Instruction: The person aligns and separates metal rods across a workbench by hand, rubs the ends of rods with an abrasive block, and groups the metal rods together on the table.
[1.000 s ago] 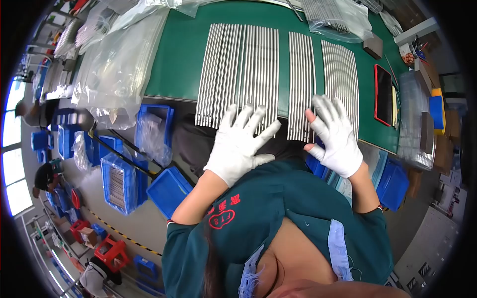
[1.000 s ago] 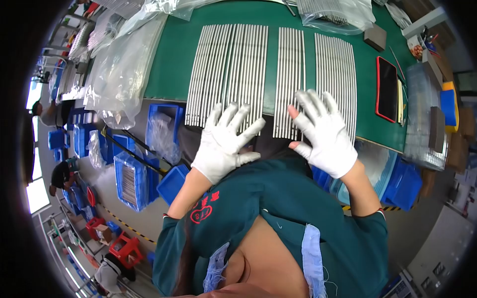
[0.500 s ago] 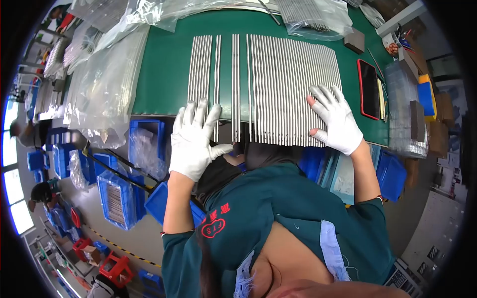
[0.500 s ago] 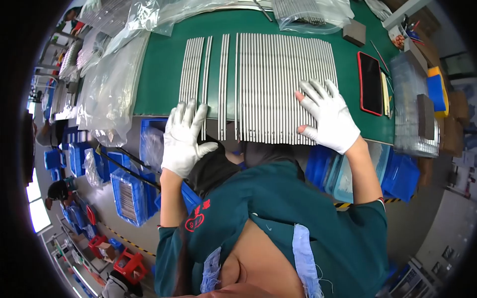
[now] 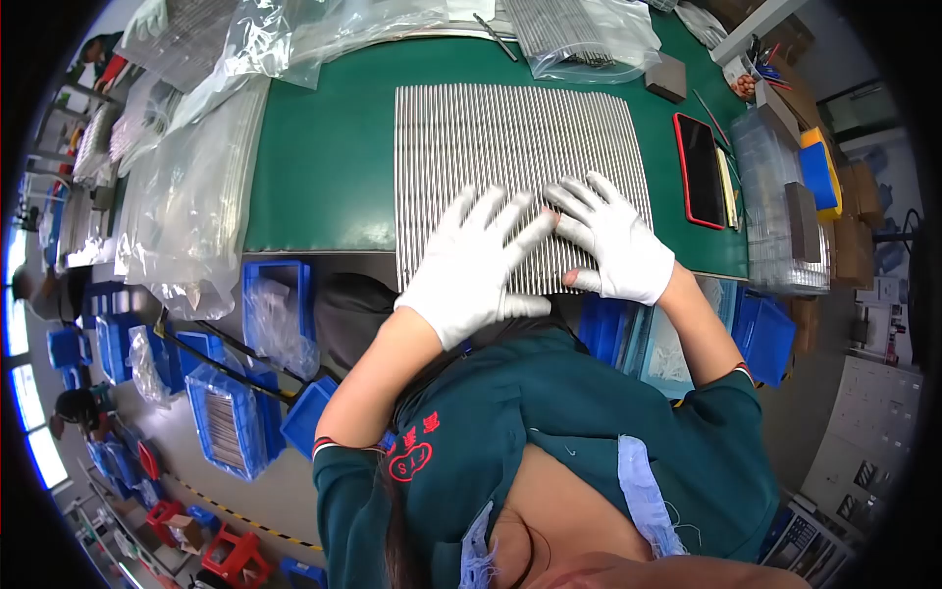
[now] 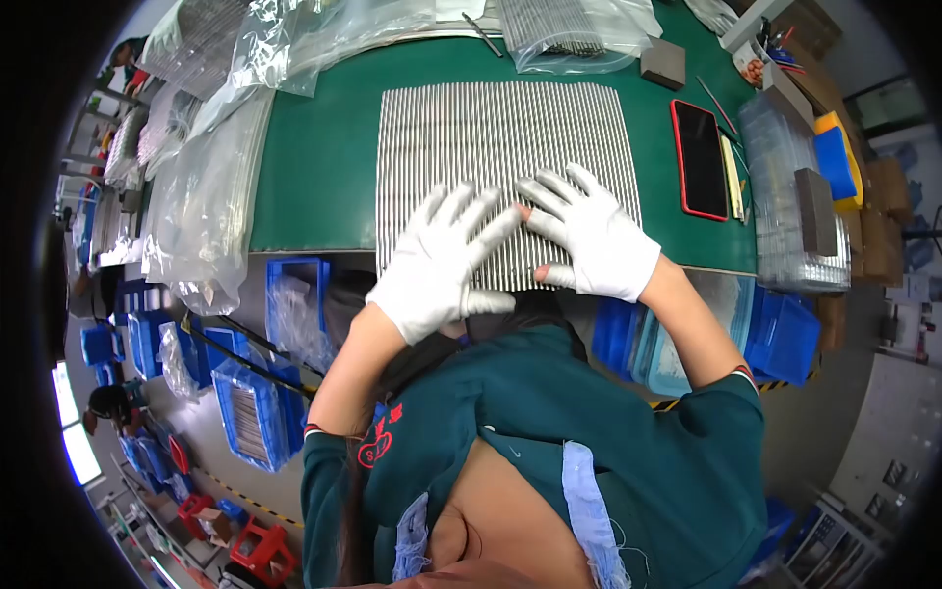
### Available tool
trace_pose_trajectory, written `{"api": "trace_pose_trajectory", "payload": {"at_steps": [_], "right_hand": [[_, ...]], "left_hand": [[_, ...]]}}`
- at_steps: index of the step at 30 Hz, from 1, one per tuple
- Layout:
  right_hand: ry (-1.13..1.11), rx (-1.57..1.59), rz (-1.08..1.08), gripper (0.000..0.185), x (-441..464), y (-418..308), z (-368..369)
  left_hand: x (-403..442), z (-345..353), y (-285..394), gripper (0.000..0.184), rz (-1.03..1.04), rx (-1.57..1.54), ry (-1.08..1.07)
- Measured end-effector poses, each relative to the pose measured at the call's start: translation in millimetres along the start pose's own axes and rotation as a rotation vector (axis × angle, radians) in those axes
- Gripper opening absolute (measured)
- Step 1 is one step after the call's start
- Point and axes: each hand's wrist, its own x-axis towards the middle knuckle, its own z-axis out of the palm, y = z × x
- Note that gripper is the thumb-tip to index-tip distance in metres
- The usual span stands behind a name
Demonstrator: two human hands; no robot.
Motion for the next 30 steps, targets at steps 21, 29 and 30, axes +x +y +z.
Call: {"api": "trace_pose_trajectory", "payload": {"at_steps": [21,29,30], "right_hand": [[0.204,-0.071,0.072,0.058,127.1,97.4,19.5],[0.232,-0.136,0.322,0.027,143.8,95.3,8.2],[0.165,-0.141,0.357,0.026,149.8,89.9,-0.7]], "left_hand": [[4.8,21.1,4.8,0.083,0.007,0.053,-0.064],[0.3,22.8,11.5,0.083,-0.044,0.024,-0.019],[0.9,21.1,12.1,0.083,-0.044,0.021,-0.024]]}}
